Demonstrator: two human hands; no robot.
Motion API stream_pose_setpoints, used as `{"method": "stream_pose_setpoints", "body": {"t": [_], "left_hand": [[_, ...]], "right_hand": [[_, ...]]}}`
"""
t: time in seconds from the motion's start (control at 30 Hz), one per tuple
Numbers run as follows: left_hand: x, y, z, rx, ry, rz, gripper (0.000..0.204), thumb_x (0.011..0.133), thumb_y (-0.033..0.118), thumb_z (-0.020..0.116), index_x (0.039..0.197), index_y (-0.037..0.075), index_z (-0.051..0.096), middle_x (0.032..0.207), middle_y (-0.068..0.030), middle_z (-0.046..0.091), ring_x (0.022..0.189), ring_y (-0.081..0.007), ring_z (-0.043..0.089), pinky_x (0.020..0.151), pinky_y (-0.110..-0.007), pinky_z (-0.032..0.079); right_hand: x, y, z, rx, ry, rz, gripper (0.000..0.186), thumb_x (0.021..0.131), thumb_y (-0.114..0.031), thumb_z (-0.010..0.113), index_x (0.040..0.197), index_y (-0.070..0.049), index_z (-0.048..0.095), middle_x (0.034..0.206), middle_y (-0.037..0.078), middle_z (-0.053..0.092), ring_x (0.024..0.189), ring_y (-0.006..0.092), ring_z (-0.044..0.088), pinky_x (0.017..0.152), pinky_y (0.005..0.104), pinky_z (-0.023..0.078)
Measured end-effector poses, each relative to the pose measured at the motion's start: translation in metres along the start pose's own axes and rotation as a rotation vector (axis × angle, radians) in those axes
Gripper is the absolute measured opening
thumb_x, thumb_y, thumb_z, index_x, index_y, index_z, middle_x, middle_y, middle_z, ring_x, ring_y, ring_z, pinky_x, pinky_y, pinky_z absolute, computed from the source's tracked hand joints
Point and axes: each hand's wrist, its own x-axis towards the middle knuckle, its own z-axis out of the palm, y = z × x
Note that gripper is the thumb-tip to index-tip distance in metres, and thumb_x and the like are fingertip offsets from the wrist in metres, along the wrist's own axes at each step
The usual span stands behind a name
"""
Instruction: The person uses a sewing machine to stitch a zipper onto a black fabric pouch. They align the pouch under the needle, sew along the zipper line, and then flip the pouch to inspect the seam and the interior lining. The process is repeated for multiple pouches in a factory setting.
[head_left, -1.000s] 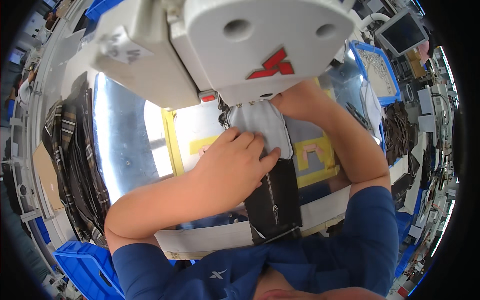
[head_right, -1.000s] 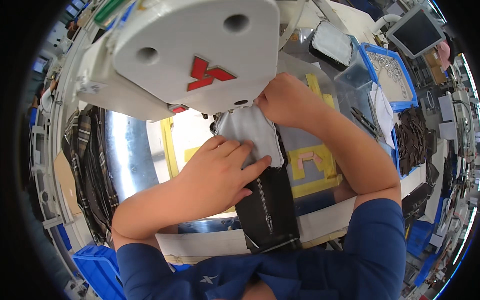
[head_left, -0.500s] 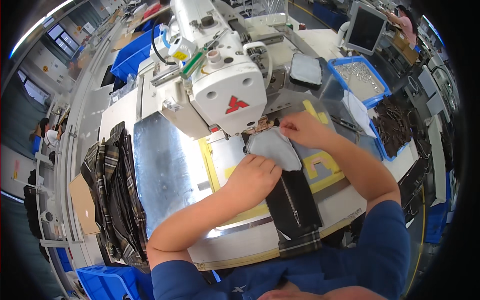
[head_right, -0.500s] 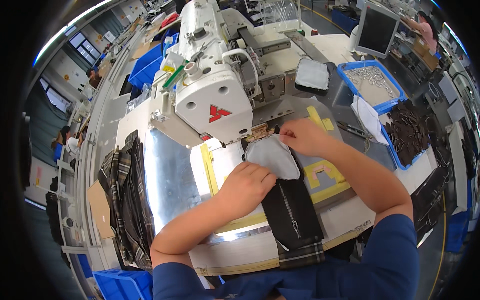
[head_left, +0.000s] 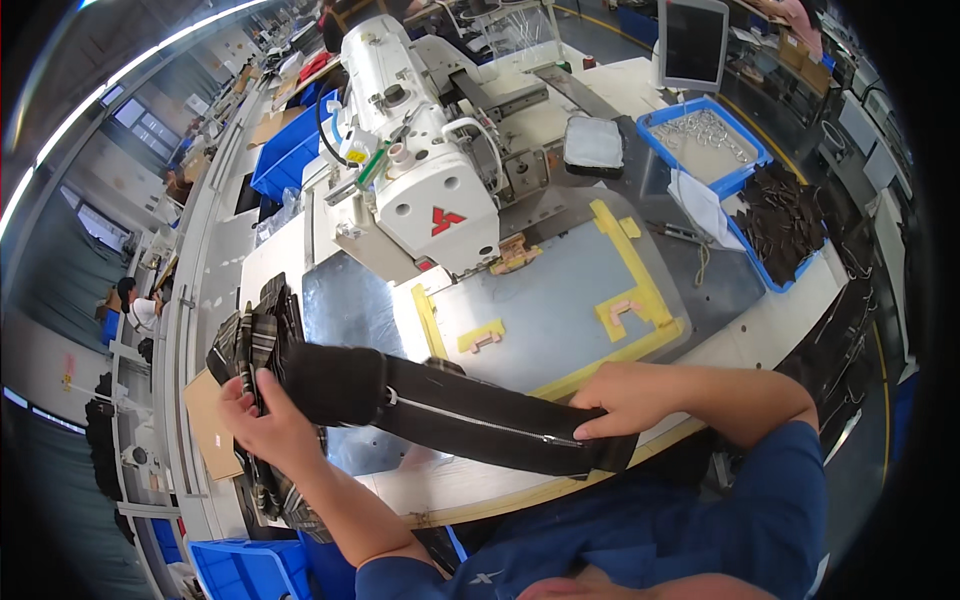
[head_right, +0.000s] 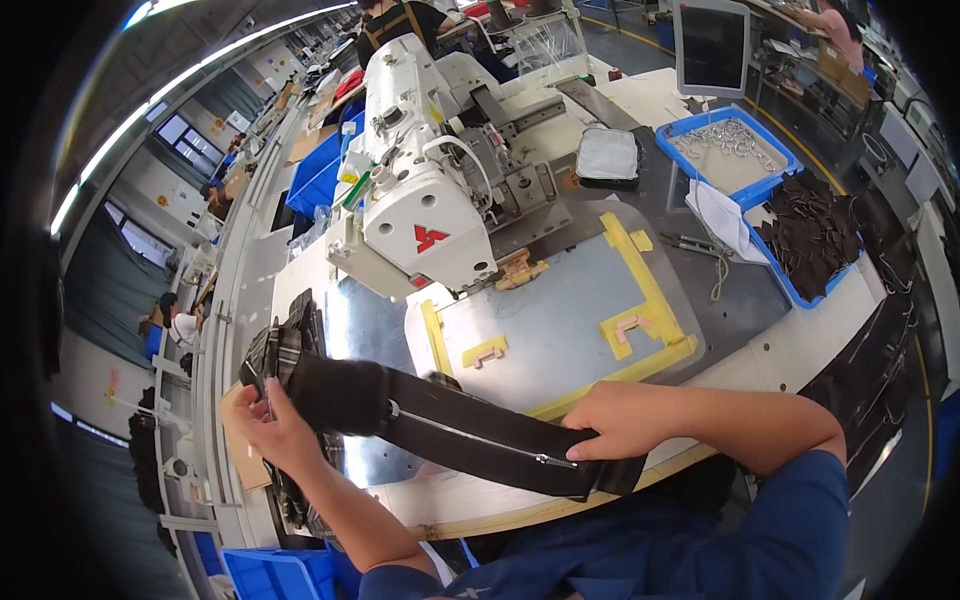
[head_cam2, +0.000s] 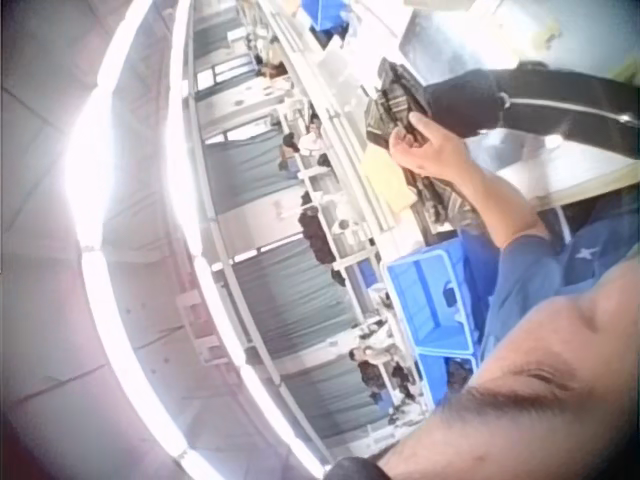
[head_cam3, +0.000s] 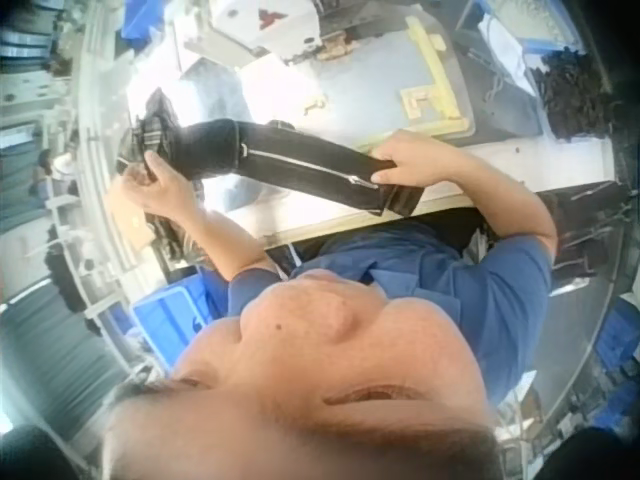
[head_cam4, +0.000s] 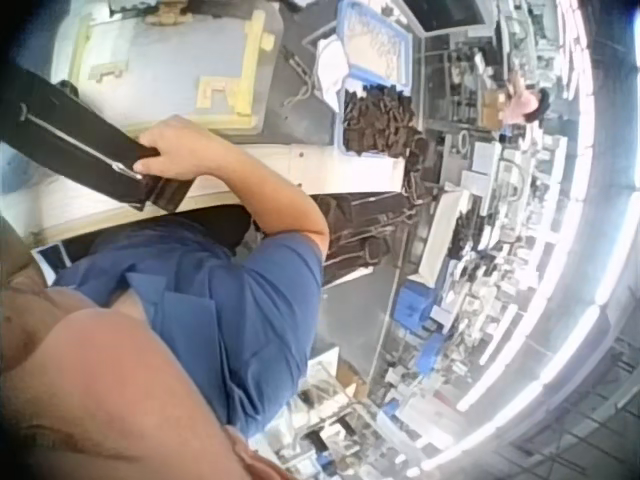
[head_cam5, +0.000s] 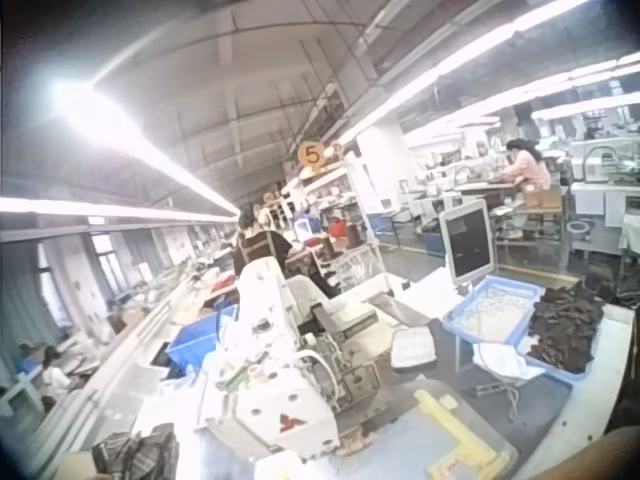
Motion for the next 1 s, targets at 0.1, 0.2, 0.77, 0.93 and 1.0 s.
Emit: {"method": "stream_pose_setpoints", "body": {"t": [0.1,0.2,0.77,0.93,1.0], "left_hand": [[-0.031,0.038,-0.009,-0.429,-0.752,-0.049,0.044,0.086,0.022,0.089,0.120,0.002,0.070,0.112,-0.0119,0.073,0.098,-0.0265,0.067,0.090,-0.041,0.053],[-0.042,0.112,-0.007,-0.933,-1.446,0.423,0.058,0.080,0.025,0.092,0.129,0.004,0.069,0.114,-0.0159,0.075,0.107,-0.0368,0.072,0.093,-0.044,0.055],[0.038,0.163,0.000,-1.691,-1.002,-0.053,0.037,0.088,-0.004,0.081,0.124,-0.003,0.071,0.112,-0.0122,0.077,0.100,-0.0210,0.073,0.091,-0.035,0.059],[0.037,0.166,0.016,-1.686,-0.847,-0.167,0.037,0.096,-0.004,0.072,0.133,-0.005,0.066,0.120,-0.0170,0.076,0.106,-0.0256,0.075,0.095,-0.038,0.060],[0.033,0.167,0.018,-1.678,-0.902,-0.311,0.036,0.098,-0.004,0.070,0.133,-0.006,0.066,0.122,-0.0177,0.075,0.107,-0.0252,0.075,0.096,-0.039,0.060]], "right_hand": [[-0.001,-0.020,-0.004,-0.075,-0.007,-0.056,0.034,0.103,-0.036,0.069,0.099,-0.002,0.073,0.076,0.019,0.070,0.072,0.0399,0.066,0.069,0.0485,0.050],[-0.004,-0.047,-0.012,-0.035,-0.048,-0.142,0.035,0.104,-0.036,0.069,0.096,-0.002,0.073,0.070,0.015,0.067,0.064,0.0338,0.062,0.063,0.0463,0.047],[0.022,-0.024,0.008,0.283,0.301,-0.530,0.037,0.091,-0.013,0.085,0.125,-0.002,0.076,0.111,0.011,0.080,0.097,0.0177,0.072,0.088,0.0352,0.057],[0.031,-0.016,0.021,0.551,0.183,-0.455,0.039,0.091,-0.013,0.087,0.126,-0.001,0.074,0.115,0.009,0.080,0.102,0.0147,0.072,0.091,0.0329,0.057],[0.031,-0.017,0.026,0.654,0.137,-0.410,0.043,0.090,-0.014,0.088,0.128,-0.001,0.073,0.117,0.009,0.080,0.106,0.0155,0.073,0.096,0.0337,0.057]]}}
